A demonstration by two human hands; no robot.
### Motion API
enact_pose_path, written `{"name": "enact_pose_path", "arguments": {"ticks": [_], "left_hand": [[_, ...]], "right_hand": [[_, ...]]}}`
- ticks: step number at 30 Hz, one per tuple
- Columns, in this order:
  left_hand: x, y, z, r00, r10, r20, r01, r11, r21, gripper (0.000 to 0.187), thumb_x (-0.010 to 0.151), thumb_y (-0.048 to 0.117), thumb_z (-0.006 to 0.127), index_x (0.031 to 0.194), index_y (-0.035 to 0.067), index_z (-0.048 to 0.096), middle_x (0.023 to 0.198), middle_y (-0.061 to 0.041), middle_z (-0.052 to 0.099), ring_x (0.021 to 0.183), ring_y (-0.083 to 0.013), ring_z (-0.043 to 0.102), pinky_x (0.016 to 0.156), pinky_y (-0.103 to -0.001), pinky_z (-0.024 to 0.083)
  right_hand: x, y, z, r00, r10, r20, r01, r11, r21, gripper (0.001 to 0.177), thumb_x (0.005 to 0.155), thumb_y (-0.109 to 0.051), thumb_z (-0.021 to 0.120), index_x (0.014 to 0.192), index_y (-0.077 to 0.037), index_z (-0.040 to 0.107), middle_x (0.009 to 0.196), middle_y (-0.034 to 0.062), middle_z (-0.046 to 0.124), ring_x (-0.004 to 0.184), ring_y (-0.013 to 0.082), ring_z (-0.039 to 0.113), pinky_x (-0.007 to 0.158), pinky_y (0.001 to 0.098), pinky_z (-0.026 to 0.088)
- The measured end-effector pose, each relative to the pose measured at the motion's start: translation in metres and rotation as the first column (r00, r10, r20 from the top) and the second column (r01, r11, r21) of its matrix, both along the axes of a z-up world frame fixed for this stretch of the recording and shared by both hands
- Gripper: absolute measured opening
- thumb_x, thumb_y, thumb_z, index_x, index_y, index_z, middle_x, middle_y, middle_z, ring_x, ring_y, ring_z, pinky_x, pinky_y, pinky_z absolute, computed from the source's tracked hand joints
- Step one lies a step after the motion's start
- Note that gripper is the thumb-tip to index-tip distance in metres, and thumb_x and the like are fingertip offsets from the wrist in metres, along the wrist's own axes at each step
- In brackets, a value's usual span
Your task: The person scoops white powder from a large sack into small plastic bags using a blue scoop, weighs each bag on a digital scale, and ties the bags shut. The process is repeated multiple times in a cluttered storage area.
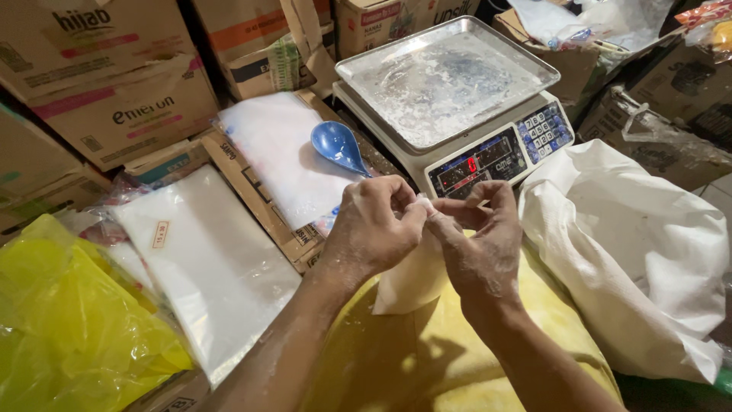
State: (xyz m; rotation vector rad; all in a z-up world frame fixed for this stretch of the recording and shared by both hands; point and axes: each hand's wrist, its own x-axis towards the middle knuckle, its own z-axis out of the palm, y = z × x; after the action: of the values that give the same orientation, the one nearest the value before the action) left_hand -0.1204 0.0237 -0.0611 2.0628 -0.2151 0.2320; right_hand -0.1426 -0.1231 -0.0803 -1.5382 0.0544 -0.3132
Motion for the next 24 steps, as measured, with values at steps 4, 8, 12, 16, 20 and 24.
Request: {"name": "enact_pose_path", "arguments": {"ticks": [4,8,12,16,20,24], "left_hand": [[0.002,-0.002,-0.006,0.999,0.041,0.03,-0.041,0.999,-0.008,0.025,0.081,0.024,0.068,0.076,0.0,0.071,0.072,-0.017,0.073,0.068,-0.0263,0.075,0.068,-0.038,0.06],[0.005,0.002,-0.011,1.0,0.017,-0.023,-0.019,0.997,-0.076,0.024,0.08,0.025,0.069,0.077,0.001,0.071,0.071,-0.013,0.074,0.067,-0.0209,0.075,0.066,-0.035,0.06],[0.01,0.004,-0.016,0.993,-0.05,-0.108,0.034,0.99,-0.139,0.025,0.082,0.028,0.071,0.079,0.003,0.072,0.069,-0.01,0.075,0.064,-0.015,0.074,0.063,-0.032,0.059],[0.017,0.006,-0.018,0.992,-0.089,-0.088,0.081,0.993,-0.089,0.025,0.082,0.027,0.072,0.079,0.002,0.073,0.07,-0.009,0.074,0.065,-0.0133,0.071,0.063,-0.032,0.058],[0.022,0.011,-0.021,0.971,-0.171,-0.164,0.151,0.98,-0.129,0.023,0.082,0.026,0.068,0.082,0.004,0.075,0.07,-0.006,0.076,0.066,-0.0108,0.072,0.065,-0.03,0.059],[0.029,0.02,-0.026,0.964,-0.232,-0.131,0.216,0.968,-0.126,0.023,0.08,0.022,0.066,0.087,0.004,0.078,0.075,-0.006,0.077,0.071,-0.0096,0.07,0.069,-0.029,0.058]], "right_hand": [[0.01,0.004,-0.018,0.99,0.067,0.127,-0.073,0.996,0.044,0.041,0.086,0.006,0.064,0.103,-0.012,0.033,0.101,0.0115,0.069,0.082,0.008,0.058,0.068,0.0203,0.051],[0.021,0.001,-0.027,0.979,0.162,0.125,-0.179,0.973,0.145,0.04,0.088,0.009,0.065,0.103,-0.011,0.034,0.1,0.0115,0.065,0.086,0.0097,0.062,0.073,0.0222,0.054],[0.025,-0.006,-0.027,0.968,0.232,0.1,-0.248,0.946,0.21,0.04,0.088,0.01,0.066,0.103,-0.011,0.035,0.1,0.0116,0.065,0.087,0.0109,0.065,0.076,0.0236,0.057],[0.022,-0.011,-0.021,0.968,0.249,0.037,-0.251,0.935,0.251,0.04,0.086,0.007,0.068,0.101,-0.011,0.036,0.1,0.0132,0.068,0.086,0.0132,0.066,0.073,0.0243,0.055],[0.02,-0.016,-0.016,0.969,0.237,-0.072,-0.215,0.949,0.231,0.037,0.087,0.003,0.072,0.1,-0.011,0.04,0.1,0.0128,0.071,0.086,0.0136,0.066,0.07,0.0252,0.052],[0.022,-0.02,-0.014,0.943,0.332,-0.031,-0.303,0.892,0.336,0.038,0.085,0.005,0.072,0.1,-0.011,0.04,0.1,0.0128,0.071,0.09,0.0151,0.069,0.079,0.0257,0.056]]}}
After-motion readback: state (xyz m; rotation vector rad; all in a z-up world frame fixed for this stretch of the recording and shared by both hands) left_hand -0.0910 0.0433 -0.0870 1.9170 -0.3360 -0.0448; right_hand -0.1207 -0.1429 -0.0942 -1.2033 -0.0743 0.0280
